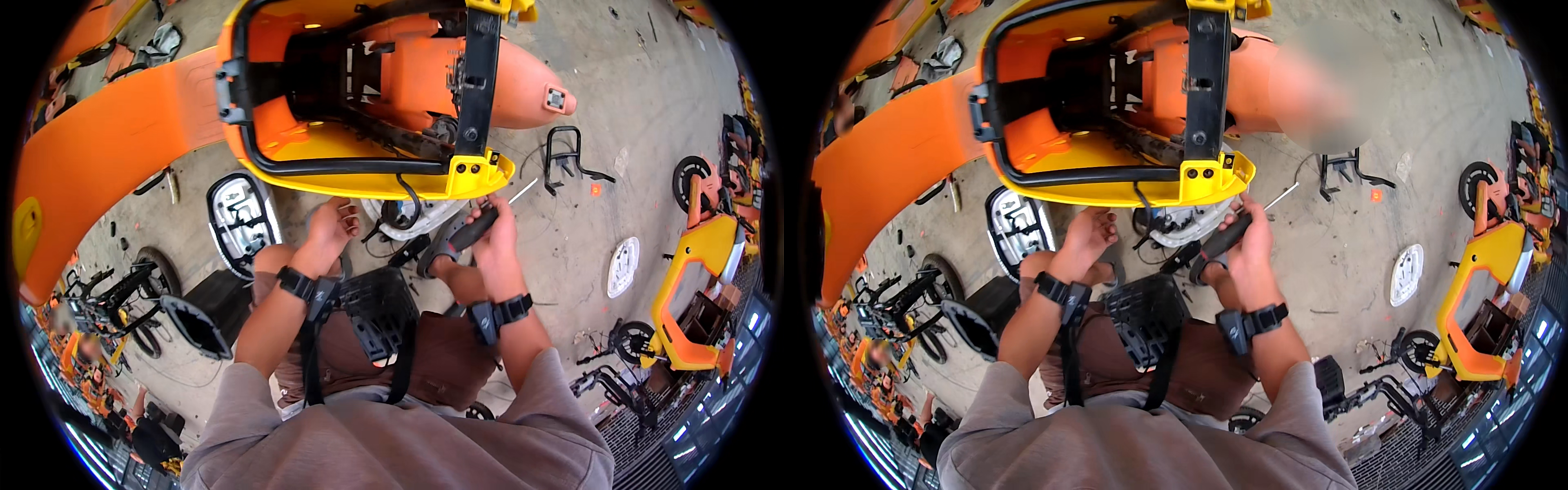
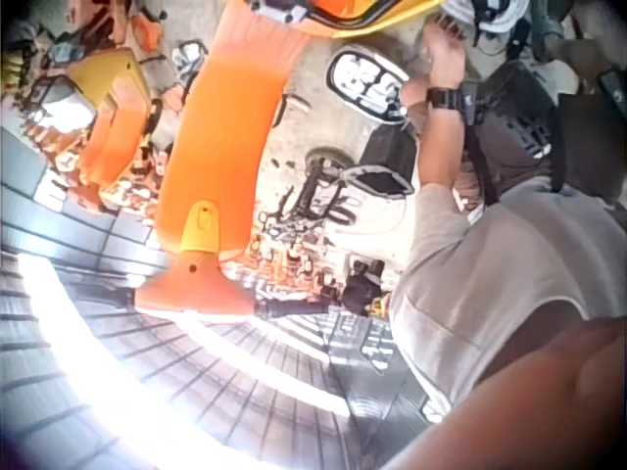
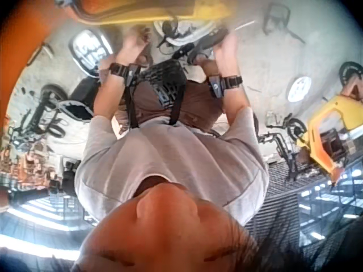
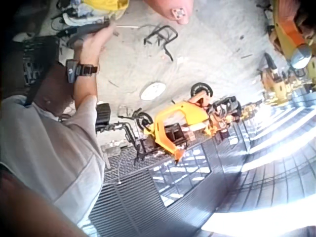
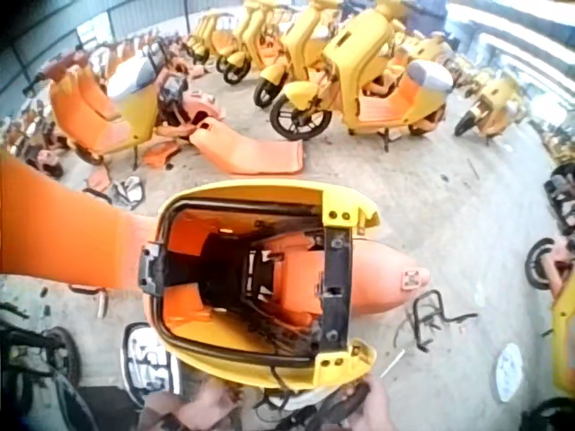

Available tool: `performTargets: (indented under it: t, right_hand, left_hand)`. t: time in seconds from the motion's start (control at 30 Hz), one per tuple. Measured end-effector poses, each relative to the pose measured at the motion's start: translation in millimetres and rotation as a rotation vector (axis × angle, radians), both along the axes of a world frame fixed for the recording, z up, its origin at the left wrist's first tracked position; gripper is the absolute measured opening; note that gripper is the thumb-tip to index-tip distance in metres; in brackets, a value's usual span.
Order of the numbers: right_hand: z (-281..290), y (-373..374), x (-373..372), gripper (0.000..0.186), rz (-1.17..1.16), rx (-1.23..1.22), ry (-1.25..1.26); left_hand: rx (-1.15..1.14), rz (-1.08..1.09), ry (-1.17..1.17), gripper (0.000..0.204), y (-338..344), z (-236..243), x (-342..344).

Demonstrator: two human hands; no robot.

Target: The person disassembles a scooter control housing by removing screws with a screwdriver and then uses a power drill on the internal components.

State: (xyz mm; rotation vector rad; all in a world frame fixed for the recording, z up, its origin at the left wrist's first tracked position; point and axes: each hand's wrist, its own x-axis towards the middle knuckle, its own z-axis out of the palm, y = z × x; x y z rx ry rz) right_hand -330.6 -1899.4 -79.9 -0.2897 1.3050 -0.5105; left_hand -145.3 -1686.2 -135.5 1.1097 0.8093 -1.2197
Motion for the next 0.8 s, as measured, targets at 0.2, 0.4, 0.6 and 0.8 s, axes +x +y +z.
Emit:
performTargets:
  t: [0.2, 0.4, 0.6, 0.8]
  right_hand:
    - [-4, 47, -41, 0.034, -0.056, 0.063, -0.217]
    - [15, 85, -81, 0.025, -0.098, -0.182, -0.301]
    - [24, 77, -80, 0.018, -0.085, -0.379, -0.399]
    - [21, 79, -87, 0.019, -0.064, -0.441, -0.503]
  left_hand:
    - [-0.144, 0.164, -0.005, 0.020, 1, -9, -16]
    - [-0.384, 0.179, -0.350, 0.023, 26, 30, -41]
    - [-0.512, 0.177, -0.163, 0.011, 26, 38, -58]
    - [-0.770, -0.007, -0.368, 0.009, 57, 150, -44]
